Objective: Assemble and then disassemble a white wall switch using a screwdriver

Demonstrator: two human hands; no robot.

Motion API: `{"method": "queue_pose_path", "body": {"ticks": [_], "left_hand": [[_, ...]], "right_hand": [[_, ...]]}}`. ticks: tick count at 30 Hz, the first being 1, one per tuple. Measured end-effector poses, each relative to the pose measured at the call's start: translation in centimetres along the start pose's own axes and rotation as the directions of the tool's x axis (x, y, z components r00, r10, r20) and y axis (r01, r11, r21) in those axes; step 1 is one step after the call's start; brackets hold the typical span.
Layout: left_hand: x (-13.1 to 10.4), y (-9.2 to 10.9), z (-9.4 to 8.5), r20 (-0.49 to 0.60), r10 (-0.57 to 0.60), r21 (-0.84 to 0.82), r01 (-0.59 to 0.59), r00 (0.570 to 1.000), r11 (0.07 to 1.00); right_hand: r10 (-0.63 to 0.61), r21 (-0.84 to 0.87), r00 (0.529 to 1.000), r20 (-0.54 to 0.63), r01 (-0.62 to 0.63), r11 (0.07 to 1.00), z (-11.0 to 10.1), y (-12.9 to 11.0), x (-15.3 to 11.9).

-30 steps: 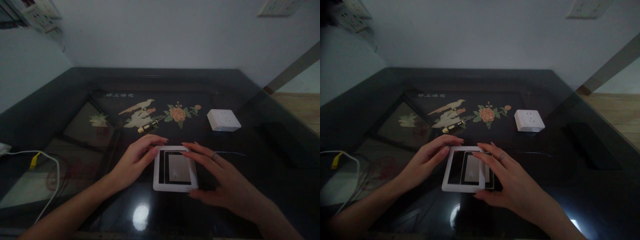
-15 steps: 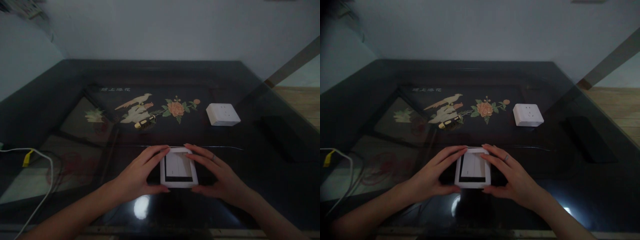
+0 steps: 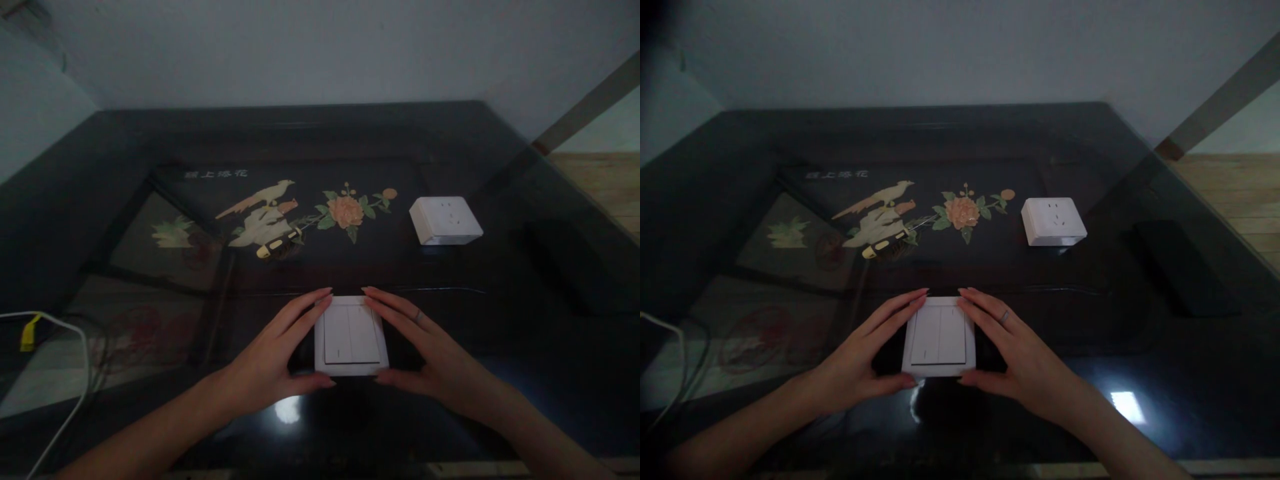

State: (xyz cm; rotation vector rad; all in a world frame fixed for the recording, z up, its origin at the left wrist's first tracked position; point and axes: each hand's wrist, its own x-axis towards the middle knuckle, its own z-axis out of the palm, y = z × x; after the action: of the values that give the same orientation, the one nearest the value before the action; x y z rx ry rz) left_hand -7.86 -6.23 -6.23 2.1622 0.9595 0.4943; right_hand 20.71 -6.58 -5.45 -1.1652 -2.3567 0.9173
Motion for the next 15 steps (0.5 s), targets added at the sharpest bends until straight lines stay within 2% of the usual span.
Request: {"method": "queue_pose_path", "body": {"ticks": [7,12,15], "left_hand": [[0.12,-0.14,0.18,-0.019,-0.008,-0.002,0.008,1.0,1.0],[0.26,-0.4,0.25,-0.066,0.099,0.078,-0.094,0.993,0.993],[0.35,-0.44,0.19,-0.079,0.129,0.098,-0.121,0.989,0.988]], "right_hand": [[0.032,0.015,0.999,0.017,-0.032,0.999,0.13,-0.04,-0.04],[-0.095,-0.083,0.995,-0.041,0.091,0.992,0.06,-0.01,-0.1],[-0.129,-0.093,0.99,-0.057,0.123,0.988,-0.05,0.06,-0.11]]}}
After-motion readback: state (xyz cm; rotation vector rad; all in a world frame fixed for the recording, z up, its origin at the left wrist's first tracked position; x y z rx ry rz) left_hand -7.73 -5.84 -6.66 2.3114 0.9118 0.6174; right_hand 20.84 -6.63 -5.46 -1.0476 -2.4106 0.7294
